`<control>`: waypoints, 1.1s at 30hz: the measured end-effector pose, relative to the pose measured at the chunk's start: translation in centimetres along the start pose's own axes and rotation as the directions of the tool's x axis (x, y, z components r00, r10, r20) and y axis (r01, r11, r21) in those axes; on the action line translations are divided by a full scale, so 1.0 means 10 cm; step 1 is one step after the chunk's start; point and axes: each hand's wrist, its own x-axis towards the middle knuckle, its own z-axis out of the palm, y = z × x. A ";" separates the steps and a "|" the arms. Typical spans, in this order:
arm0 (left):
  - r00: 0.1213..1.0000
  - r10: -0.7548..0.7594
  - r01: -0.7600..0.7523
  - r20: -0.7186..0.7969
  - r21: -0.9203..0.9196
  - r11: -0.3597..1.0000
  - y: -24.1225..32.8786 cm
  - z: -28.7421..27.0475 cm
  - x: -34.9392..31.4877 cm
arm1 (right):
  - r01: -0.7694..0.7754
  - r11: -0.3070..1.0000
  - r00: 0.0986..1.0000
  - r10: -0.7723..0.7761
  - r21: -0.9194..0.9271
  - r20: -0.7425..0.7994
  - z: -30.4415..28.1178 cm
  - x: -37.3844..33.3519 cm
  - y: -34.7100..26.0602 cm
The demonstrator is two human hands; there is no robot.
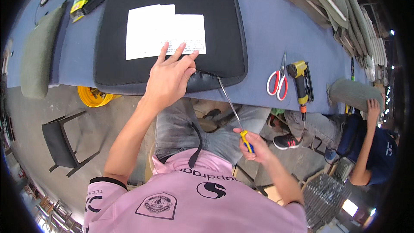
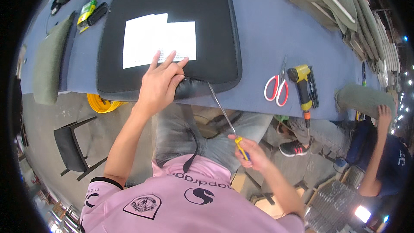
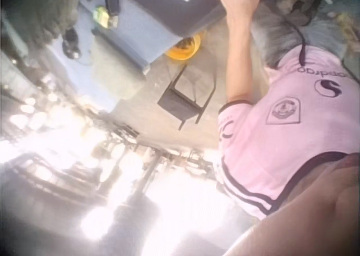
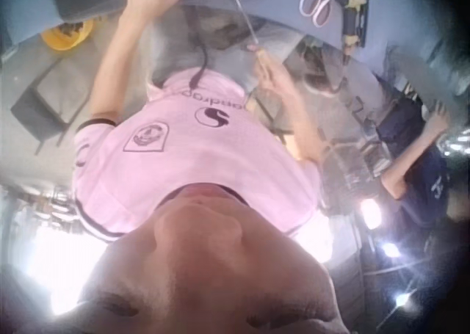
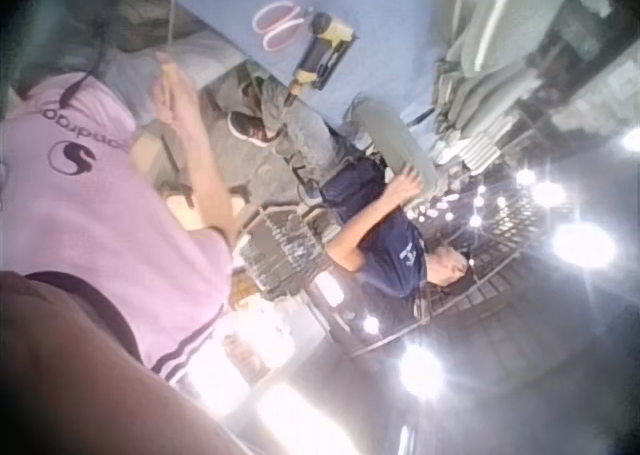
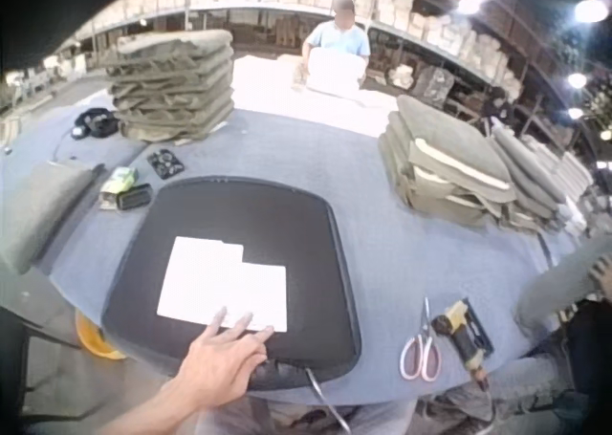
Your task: The person uses a screwdriver to pry open the seam of a black cushion and then uses a staple gun to secure the fabric. The person repeatedly pries and staples the same area of the cushion.
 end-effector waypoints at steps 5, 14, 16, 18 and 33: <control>0.999 0.022 -0.020 -0.041 0.040 0.999 0.11 -0.02 0.06 | 0.337 0.770 0.787 -0.547 -0.542 -0.287 0.48 -0.18 0.29; 0.982 -0.118 0.116 -0.145 -0.020 0.993 0.13 0.19 0.11 | 0.199 0.971 0.939 -0.227 -0.130 -0.260 0.47 -0.10 0.21; 0.982 -0.112 0.112 -0.152 -0.009 0.994 0.12 0.20 0.11 | -0.304 0.736 0.948 0.170 0.605 0.270 0.33 0.06 0.33; 0.981 -0.115 0.114 -0.158 -0.013 0.993 0.12 0.20 0.11 | -0.127 0.840 0.984 0.040 0.527 0.174 0.34 0.22 0.48; 0.978 -0.123 0.119 -0.170 -0.035 0.992 0.13 0.20 0.10 | 0.262 0.922 0.837 -0.364 -0.284 -0.410 0.24 0.13 0.52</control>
